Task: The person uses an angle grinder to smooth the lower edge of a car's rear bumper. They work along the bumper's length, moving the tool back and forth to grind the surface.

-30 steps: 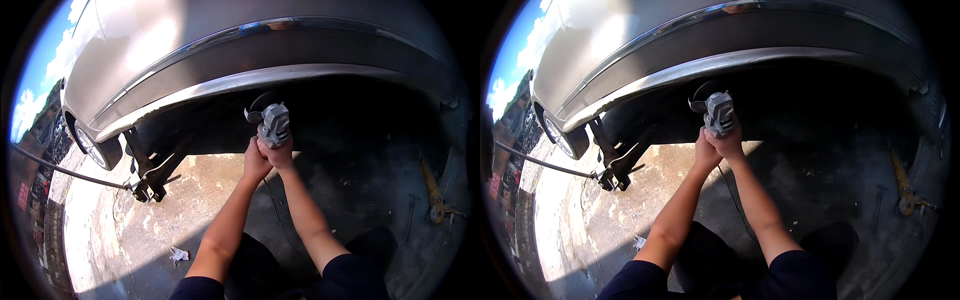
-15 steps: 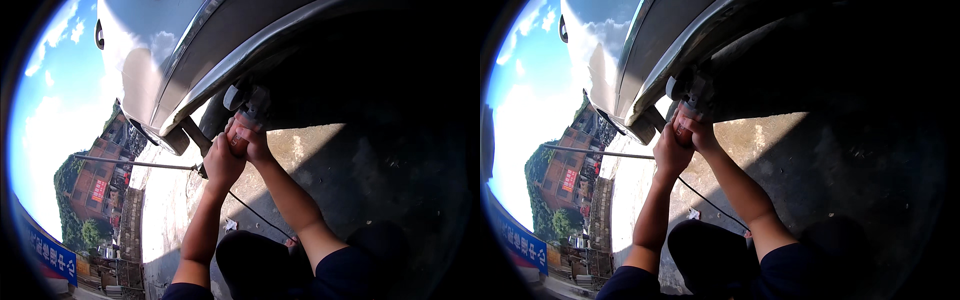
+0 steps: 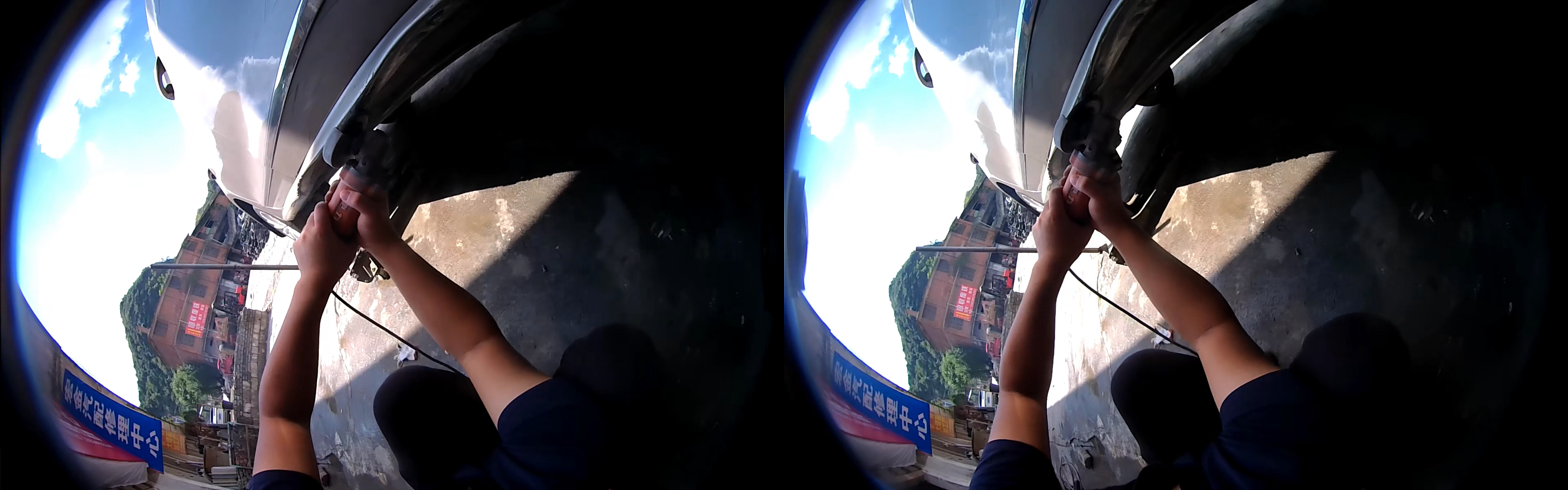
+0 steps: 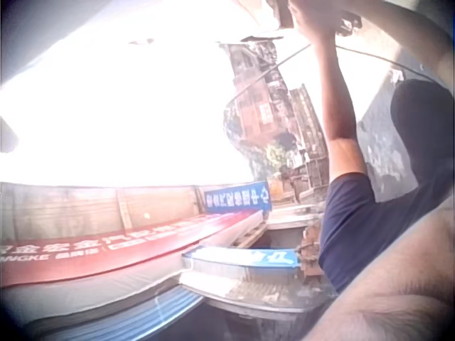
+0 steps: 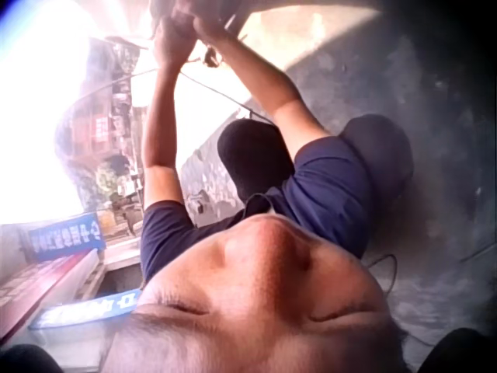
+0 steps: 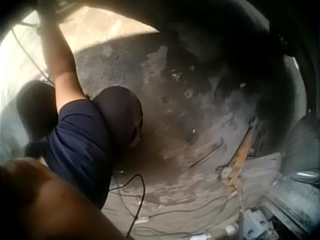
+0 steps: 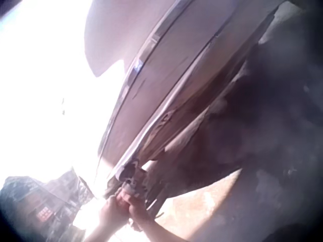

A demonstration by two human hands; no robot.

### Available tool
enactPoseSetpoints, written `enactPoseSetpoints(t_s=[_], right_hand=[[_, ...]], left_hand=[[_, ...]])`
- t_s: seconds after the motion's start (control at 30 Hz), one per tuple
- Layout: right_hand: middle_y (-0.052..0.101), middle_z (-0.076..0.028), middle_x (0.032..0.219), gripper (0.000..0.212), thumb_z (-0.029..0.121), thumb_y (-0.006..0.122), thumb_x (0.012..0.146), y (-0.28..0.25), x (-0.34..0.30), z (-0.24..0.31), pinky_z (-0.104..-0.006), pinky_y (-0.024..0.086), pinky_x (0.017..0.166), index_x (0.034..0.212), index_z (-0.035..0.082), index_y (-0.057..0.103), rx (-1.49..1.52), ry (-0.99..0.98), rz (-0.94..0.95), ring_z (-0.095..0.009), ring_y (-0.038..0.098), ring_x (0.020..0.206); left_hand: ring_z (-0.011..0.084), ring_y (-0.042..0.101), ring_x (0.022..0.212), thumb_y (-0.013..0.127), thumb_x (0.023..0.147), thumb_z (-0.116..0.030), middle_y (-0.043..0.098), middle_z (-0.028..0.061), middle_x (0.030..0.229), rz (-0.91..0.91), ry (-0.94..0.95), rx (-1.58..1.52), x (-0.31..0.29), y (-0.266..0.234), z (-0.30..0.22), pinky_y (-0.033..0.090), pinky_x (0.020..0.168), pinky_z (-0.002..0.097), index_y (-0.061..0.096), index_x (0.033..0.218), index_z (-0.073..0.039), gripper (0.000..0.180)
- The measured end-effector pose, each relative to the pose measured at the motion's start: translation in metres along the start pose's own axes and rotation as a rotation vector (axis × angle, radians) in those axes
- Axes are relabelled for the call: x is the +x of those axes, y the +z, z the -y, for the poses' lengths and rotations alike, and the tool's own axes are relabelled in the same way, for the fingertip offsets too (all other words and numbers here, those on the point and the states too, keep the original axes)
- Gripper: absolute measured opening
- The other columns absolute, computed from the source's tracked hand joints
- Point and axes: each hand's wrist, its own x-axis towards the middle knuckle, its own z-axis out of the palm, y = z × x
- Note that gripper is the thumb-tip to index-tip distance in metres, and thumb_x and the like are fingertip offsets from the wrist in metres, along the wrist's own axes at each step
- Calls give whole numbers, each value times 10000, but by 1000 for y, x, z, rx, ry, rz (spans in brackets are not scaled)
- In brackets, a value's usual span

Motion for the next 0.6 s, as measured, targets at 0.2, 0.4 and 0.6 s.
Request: enactPoseSetpoints(t_s=[0.2, 0.4, 0.6], right_hand=[[658, -118, 980, 383, 188, 662, 825, 7, 8, 11, -325, 553, 794, 1172, 38, 601, -7, -89, 64, -198, 665, 858], [636, -130, 937, 373, 168, 640, 819, 0, -3, 4, -350, 554, 795, 1162, 29, 591, 110, 26, 9, -223, 664, 843], [640, -122, 943, 363, 166, 644, 830, 16, 11, 33, -351, 543, 808, 1164, 36, 588, 132, -40, 83, -212, 650, 845]], left_hand=[[451, 692, 840, 758, 781, -309, 701, 194, 948, -12, 65, 1, 8, -17, -9, 553, 709, 547, 513, 1076, -79, 447], [469, 687, 855, 671, 874, -350, 693, 216, 953, 91, -53, 105, -6, -5, -9, 540, 711, 573, 491, 1042, -71, 372], [465, 689, 913, 723, 842, -374, 700, 223, 957, -8, 20, 107, 13, -23, -29, 547, 764, 554, 493, 1087, -64, 457]])
